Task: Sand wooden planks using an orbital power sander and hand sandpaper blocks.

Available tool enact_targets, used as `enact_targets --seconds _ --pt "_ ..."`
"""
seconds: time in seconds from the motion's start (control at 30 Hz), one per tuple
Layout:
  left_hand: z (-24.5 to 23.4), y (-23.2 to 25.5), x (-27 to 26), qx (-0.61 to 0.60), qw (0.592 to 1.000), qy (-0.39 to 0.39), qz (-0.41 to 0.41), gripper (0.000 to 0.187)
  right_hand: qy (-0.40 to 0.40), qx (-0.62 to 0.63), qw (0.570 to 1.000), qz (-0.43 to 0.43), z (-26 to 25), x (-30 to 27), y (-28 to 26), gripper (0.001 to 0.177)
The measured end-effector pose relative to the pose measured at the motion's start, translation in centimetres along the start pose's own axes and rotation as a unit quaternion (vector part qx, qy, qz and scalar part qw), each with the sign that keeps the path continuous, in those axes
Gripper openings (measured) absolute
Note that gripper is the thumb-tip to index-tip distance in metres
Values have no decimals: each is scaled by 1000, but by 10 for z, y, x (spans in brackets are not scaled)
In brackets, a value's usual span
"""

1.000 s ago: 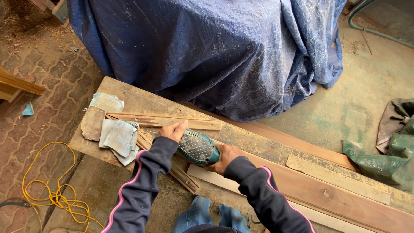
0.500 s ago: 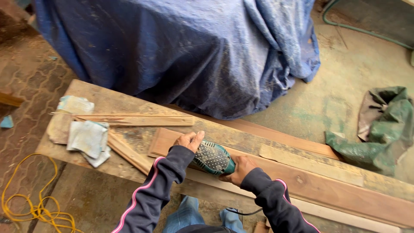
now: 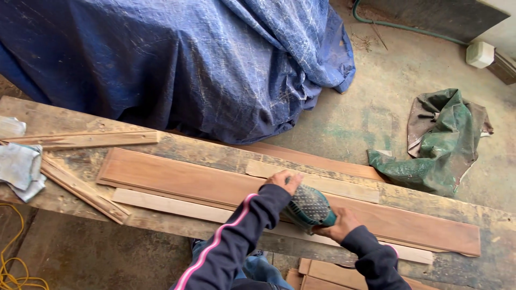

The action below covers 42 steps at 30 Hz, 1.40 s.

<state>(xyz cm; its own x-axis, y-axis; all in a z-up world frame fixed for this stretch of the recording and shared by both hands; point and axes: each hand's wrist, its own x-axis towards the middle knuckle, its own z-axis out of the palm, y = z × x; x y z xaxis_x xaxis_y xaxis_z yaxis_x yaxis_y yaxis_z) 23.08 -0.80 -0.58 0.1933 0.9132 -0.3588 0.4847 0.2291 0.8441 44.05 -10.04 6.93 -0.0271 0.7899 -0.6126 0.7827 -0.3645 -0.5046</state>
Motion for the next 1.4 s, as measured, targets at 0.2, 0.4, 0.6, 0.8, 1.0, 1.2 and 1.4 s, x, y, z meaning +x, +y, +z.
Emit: enact_targets --seconds 0.2,0.4,0.6,0.8,1.0,1.2,1.4 --pt "112 55 9 20 998 -54 15 65 54 -39 997 36 -52 -27 105 58" --pt "187 97 -4 -31 995 -98 -12 71 43 -138 985 98 -90 -25 218 70" --pt "211 111 -19 -66 991 -110 -26 70 24 -119 988 91 -108 -26 260 75" --pt "202 91 -23 -56 994 -95 -28 68 4 -116 990 75 -104 -22 239 71" --pt "161 65 -31 -59 997 -49 -16 66 -27 -72 996 51 -89 -17 173 57" --pt "99 47 -39 -63 998 -11 -30 65 -39 -64 997 14 -64 -2 121 56" --pt "60 9 -30 -70 995 57 -34 64 -36 -60 997 -32 -43 6 44 63"
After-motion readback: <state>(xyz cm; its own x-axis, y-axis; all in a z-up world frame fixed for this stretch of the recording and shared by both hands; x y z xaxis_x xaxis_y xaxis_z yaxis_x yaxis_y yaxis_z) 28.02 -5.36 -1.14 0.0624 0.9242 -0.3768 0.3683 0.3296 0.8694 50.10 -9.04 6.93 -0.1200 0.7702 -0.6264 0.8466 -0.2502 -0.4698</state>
